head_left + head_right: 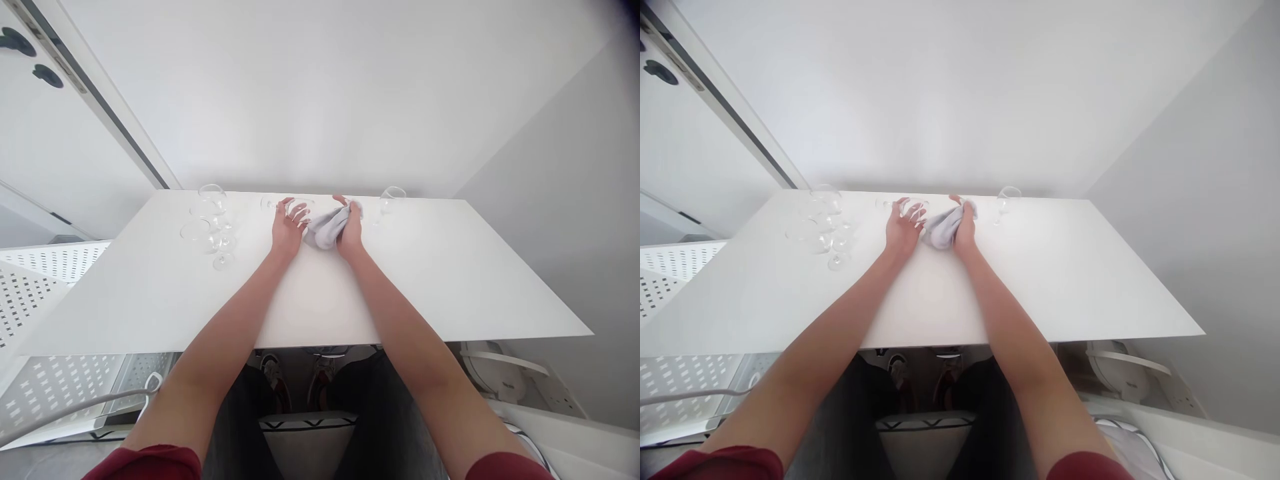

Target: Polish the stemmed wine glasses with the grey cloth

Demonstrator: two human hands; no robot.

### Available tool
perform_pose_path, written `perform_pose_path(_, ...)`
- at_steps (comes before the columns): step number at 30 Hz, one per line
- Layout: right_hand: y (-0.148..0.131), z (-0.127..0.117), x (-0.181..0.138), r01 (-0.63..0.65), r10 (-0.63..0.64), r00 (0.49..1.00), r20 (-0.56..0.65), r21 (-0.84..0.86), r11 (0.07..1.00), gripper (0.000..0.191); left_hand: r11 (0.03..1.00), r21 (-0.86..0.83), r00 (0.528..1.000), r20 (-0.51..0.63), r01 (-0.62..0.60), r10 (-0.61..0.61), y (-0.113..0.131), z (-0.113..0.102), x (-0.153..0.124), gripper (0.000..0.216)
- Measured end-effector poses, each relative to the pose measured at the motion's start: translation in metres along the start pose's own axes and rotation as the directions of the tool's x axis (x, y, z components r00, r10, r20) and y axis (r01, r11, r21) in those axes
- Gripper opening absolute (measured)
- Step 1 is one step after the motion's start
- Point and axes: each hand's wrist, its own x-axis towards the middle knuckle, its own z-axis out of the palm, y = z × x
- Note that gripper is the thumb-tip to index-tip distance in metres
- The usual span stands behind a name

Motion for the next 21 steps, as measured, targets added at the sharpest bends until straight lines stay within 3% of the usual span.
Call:
perform_pose_path(4, 0.0, -0.012, 0.006, -0.071, 0.07, 0.997, -0.022, -0.041, 0.997, 0.058, 0.997, 0.066, 0.998, 0.044, 0.035, -0.038, -0.001, -0.001, 0.001, 0.037)
perform_pose_path(9, 0.008, -0.013, 0.016, -0.009, 0.008, 0.999, 0.051, 0.018, 1.0, 0.057, 0.988, 0.157, 0.996, 0.087, 0.006, -0.02, -0.003, -0.001, 0.0, 0.038)
perform_pose_path(15, 0.003, -0.011, 0.018, 0.057, -0.049, 0.99, 0.136, -0.061, 0.997, 0.066, 0.977, 0.208, 0.993, 0.096, 0.043, -0.064, -0.005, -0.002, 0.001, 0.041)
perform_pose_path(18, -0.004, -0.013, 0.015, 0.028, -0.018, 0.978, 0.207, -0.045, 0.999, 0.069, 0.986, 0.167, 0.993, 0.111, 0.026, -0.045, -0.006, -0.005, 0.004, 0.04)
perform_pose_path(21, -0.008, -0.017, 0.015, -0.045, 0.047, 0.96, 0.275, -0.014, 0.999, 0.072, 0.998, 0.047, 0.999, 0.04, -0.034, 0.033, -0.003, -0.007, 0.006, 0.037)
